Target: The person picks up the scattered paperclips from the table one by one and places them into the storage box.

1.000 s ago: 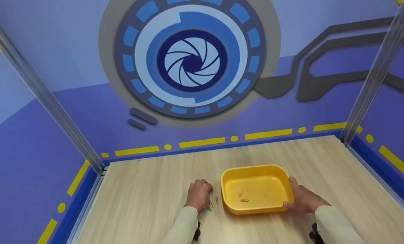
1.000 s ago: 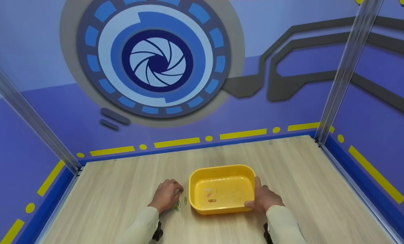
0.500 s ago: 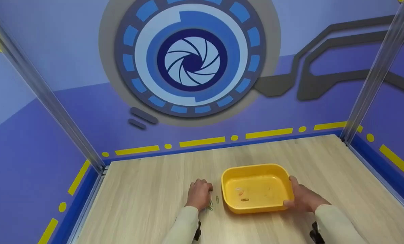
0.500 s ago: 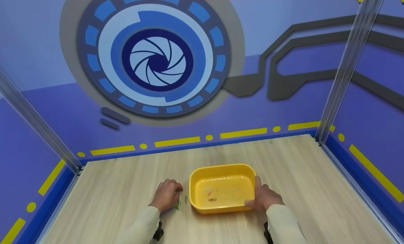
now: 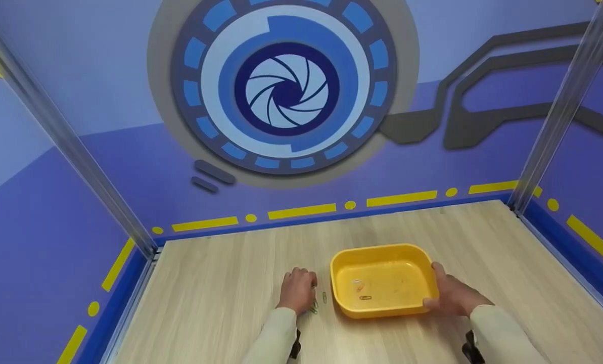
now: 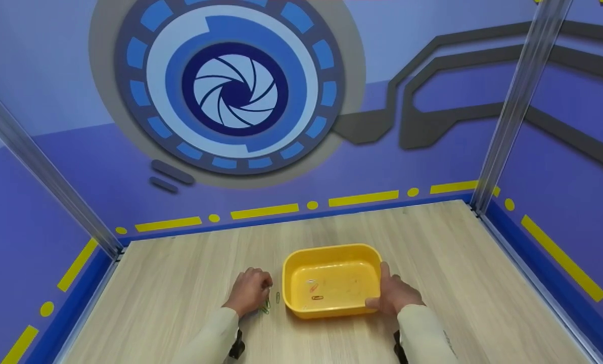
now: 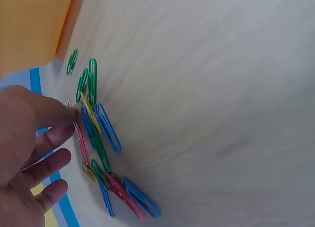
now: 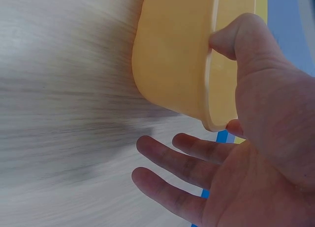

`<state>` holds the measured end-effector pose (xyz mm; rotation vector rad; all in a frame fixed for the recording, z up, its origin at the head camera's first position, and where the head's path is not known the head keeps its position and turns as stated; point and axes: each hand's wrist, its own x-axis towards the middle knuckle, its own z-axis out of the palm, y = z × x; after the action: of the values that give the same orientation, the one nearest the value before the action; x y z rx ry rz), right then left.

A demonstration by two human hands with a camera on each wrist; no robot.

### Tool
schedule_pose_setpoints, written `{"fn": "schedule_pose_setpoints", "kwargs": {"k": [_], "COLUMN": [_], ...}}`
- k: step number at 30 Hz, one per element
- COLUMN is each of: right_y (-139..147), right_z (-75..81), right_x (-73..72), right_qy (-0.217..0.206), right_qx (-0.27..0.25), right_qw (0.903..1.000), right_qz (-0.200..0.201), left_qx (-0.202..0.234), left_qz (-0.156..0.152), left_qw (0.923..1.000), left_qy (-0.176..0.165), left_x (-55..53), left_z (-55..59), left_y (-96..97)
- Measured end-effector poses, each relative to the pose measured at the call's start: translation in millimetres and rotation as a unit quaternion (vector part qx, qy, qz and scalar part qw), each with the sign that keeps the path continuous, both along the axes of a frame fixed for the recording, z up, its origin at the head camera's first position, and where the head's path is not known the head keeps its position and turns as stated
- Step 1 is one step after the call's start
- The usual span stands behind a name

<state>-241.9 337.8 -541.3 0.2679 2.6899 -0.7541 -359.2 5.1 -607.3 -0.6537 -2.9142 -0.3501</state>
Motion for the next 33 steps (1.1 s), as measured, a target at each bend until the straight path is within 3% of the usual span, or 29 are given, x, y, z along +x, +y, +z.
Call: {"fn": "schedule_pose_setpoints", "kwargs": {"k": [10,17,26,33], "right_y": [0.4,1.6,0.4,-0.3], "right_z": [-1.7,-1.8,0.2,1.1], "right_x": [-0.4,-0.1,0.5,1.4], "right_qy": [0.004,0.021,0.009,0.013], "right_qx": [-0.005,-0.002,-0.006,-0.004], "right_qw": [1.0,0.9994,0.9998,0.9999], "right_qz": [0.007,0.028,0.014,0.009], "left_qx": [0.011,0.002,0.01,-0.008], "left_qz": [0.004,-0.007,-0.008,-0.007], "left_qw": [0.9997,1.0,0.9999,0.9999], "left_qy": [-0.019,0.006,-0.006,-0.002], "left_x": [0.6,1.2,1.1,1.2], "left_z": [0.3,-0.8,0.0,-0.4], "left_y": [0.6,-0.5,1.3,2.7]}}
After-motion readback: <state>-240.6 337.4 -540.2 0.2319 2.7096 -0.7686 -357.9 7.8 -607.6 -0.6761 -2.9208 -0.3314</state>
